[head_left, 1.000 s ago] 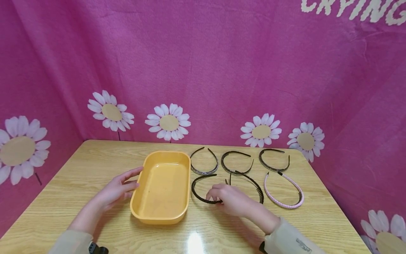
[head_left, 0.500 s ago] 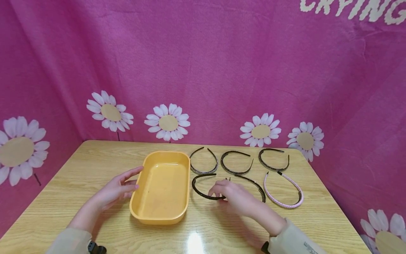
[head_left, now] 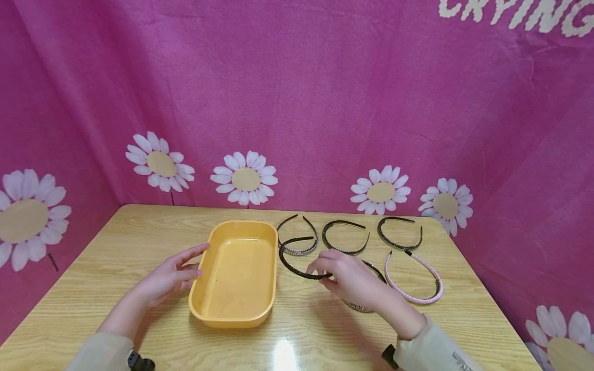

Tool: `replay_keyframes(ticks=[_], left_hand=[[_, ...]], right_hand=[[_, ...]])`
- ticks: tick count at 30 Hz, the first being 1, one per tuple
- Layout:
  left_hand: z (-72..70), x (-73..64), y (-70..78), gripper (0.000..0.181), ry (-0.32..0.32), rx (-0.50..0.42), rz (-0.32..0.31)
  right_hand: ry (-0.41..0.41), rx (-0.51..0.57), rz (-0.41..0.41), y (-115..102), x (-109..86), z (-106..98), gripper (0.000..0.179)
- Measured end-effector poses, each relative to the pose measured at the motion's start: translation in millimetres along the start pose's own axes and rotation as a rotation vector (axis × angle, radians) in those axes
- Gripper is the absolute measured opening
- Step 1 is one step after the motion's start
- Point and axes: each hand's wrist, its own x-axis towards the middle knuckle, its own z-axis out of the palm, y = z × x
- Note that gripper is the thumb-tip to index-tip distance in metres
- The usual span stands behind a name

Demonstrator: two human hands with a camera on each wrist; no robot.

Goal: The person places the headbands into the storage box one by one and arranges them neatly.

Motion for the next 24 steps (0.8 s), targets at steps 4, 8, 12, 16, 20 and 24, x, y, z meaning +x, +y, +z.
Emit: replay_keyframes(ticks=[4,8,12,16,20,24], left_hand=[[0.3,-0.6,0.6,0.071,-0.007,0.005,-0.001],[0.5,-1.2,1.8,0.073,-0.008,0.014,-0.002],[0.6,-1.3,2.9,0.074,-0.003,0.023,-0.009],[0.8,-0.7,3.0,0.073,0.002,0.026,-0.014],[0.4,-0.7,2.8,0.074,0.000,0.016,-0.014],[-0.2,-1.0,2.6,0.074,-0.013,0.002,-0.007]], right_hand=[[0.009,-0.006,-0.019,-1.5,3.7,-4.5,0.034],[0.023,0.003,-0.055,-3.1,8.2,-7.3,0.034],[0.045,0.008,-0.106,-4.4,13.0,-8.4,0.033],[0.077,0.010,-0.164,-5.3,18.8,-7.8,0.033],[0.124,0.005,-0.228,-5.4,26.9,-4.3,0.034],[0.170,-0.008,-0.278,-5.9,35.3,0.6,0.035]])
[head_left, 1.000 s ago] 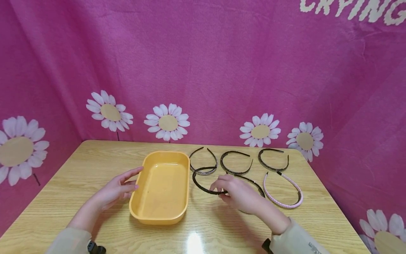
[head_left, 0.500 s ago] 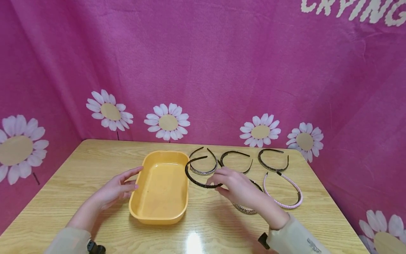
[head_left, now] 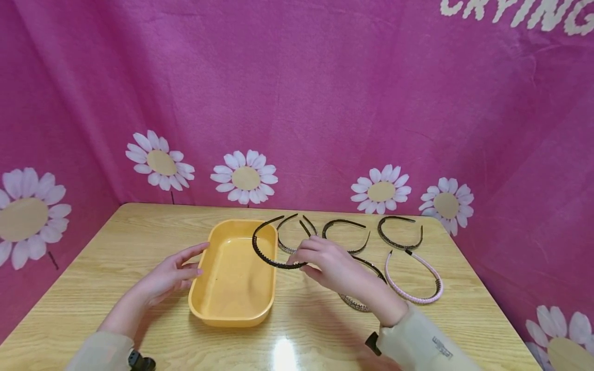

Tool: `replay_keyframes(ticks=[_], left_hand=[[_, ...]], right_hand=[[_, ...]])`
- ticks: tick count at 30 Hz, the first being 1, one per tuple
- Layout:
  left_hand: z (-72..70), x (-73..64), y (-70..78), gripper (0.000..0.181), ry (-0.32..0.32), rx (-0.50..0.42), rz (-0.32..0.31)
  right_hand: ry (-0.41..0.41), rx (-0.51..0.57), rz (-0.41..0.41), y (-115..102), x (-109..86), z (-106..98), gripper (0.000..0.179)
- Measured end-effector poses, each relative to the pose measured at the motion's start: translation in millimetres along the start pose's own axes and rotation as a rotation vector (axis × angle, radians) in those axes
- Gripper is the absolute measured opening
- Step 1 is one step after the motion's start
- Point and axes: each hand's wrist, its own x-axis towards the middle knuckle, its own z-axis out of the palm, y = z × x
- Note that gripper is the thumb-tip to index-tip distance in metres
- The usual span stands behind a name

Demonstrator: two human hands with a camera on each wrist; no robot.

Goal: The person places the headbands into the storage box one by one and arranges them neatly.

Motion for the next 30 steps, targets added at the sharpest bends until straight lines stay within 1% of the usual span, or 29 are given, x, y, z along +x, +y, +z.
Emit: replay_keyframes(ticks=[4,9,13,16,20,23,30], left_hand=[[-0.3,0.5,-0.6,0.074,-0.001,-0.005,-0.007],[-0.5,0.8,-2.4,0.073,-0.008,-0.008,0.006],[-0.4,1.3,-3.8,0.073,-0.016,-0.023,0.009],[-0.5,1.6,-3.1,0.073,-0.018,-0.029,-0.003],[-0.7,0.7,0.0,0.074,-0.003,-0.002,-0.032],[-0.2,0.0,1.4,0.075,0.016,0.023,-0.052],[0.9,0.5,0.7,0.072,0.020,0.016,-0.052]], right_hand=[[0.009,0.004,-0.024,0.4,6.8,7.0,0.035],[-0.032,0.014,-0.039,-1.2,14.6,16.8,0.034],[-0.059,0.003,-0.029,-6.2,21.2,23.0,0.033],[-0.063,0.008,-0.022,-9.6,25.9,27.6,0.031],[-0.073,0.026,-0.042,-10.6,30.9,36.0,0.028],[-0.098,0.040,-0.050,-10.8,33.5,43.2,0.028],[-0.177,0.072,-0.018,-11.5,37.4,57.8,0.028]])
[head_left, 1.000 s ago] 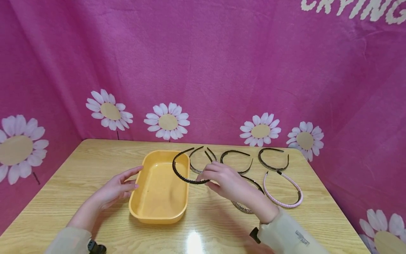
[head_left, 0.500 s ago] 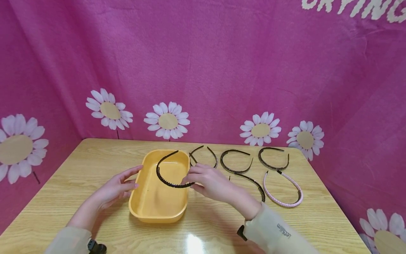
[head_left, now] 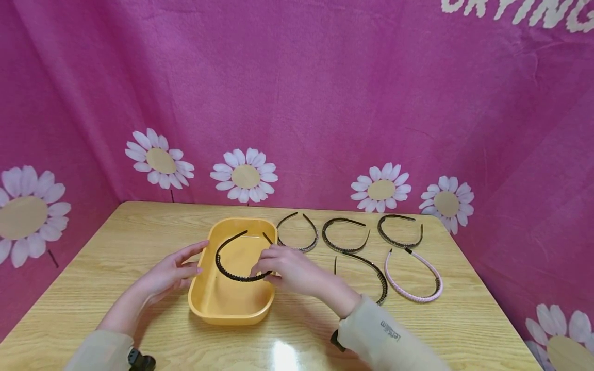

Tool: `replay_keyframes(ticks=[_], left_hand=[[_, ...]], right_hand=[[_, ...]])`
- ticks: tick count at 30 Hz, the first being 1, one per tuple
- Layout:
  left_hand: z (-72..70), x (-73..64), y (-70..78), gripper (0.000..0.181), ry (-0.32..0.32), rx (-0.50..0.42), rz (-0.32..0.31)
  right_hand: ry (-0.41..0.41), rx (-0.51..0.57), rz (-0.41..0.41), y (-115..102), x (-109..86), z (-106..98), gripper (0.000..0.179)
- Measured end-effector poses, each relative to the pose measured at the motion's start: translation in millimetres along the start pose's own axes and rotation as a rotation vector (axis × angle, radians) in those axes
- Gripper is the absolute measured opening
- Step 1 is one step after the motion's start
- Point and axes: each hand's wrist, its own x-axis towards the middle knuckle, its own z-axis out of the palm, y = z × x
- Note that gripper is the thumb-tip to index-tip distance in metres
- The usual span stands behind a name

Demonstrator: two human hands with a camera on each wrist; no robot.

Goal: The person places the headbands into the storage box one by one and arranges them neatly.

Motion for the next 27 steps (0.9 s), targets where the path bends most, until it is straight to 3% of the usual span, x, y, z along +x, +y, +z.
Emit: replay_keyframes(ticks=[16,27], left_hand=[[0.8,-1.6,3.4,0.073,0.006,0.019,-0.011],[0.6,-1.1,1.9,0.072,-0.017,0.011,0.010]], right_hand=[[-0.165,-0.030,0.016,0.0,17.0,19.5,0.026],[-0.294,0.090,0.095,6.1,25.7,29.7,0.025]])
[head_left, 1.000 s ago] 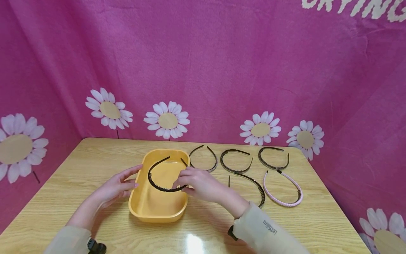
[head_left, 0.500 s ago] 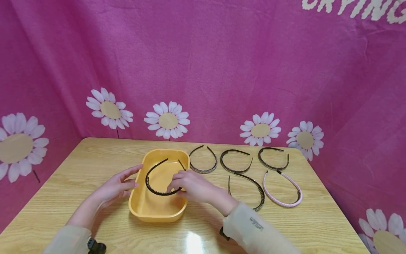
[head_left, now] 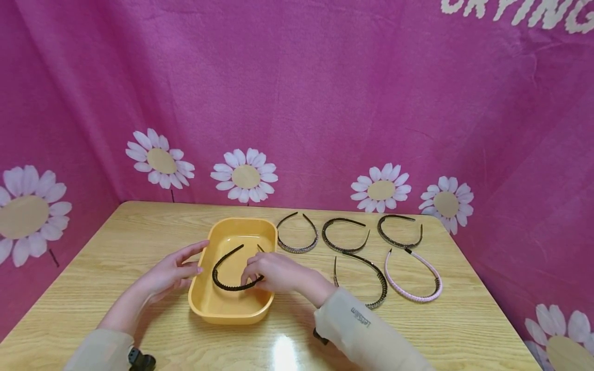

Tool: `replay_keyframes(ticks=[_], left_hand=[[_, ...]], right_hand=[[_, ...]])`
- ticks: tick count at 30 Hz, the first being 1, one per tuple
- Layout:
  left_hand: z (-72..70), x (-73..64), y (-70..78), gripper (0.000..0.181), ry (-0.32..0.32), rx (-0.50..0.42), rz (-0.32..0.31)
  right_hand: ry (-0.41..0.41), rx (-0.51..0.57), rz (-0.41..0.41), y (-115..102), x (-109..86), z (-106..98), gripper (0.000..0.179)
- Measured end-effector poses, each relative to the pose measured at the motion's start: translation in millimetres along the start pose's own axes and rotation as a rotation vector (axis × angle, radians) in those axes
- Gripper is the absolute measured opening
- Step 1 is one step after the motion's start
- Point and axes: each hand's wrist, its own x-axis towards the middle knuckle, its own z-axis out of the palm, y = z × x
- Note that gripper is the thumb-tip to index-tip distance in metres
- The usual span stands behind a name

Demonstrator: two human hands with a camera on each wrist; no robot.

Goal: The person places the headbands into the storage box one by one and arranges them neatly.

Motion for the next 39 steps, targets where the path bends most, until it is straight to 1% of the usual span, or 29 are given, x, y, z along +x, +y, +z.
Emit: replay_keyframes(ticks=[5,13,20,25,28,32,35,39], left_hand=[[0.8,0.8,-0.5,0.072,0.013,-0.005,-0.012],[0.6,0.5,-0.7,0.071,0.006,-0.001,-0.003],[1.3,-1.7,0.6,0.070,-0.021,-0.008,0.030],[2.7,-2.2,1.0,0.071,-0.015,-0.015,0.024],[3.0,-2.4,1.8,0.071,-0.017,-0.012,0.024],[2.7,-2.2,2.4,0.072,-0.023,-0.007,0.023],[2.2,-1.7,2.2,0.072,-0.009,0.001,0.005],[1.3,-0.8,1.1,0.072,0.009,0.011,-0.012]], right_hand=[[-0.043,0.016,0.033,0.6,5.1,0.2,0.026],[-0.147,0.008,0.083,1.2,12.9,0.2,0.027],[-0.193,0.003,0.122,-0.5,17.5,0.7,0.033],[-0.219,-0.032,0.131,-1.0,19.4,2.5,0.033],[-0.216,-0.034,0.125,-0.3,19.9,3.9,0.034],[-0.174,-0.009,0.094,1.3,18.7,4.6,0.024],[-0.137,0.025,0.075,1.6,16.7,2.2,0.019],[-0.118,0.040,0.068,0.0,14.3,-5.3,0.022]])
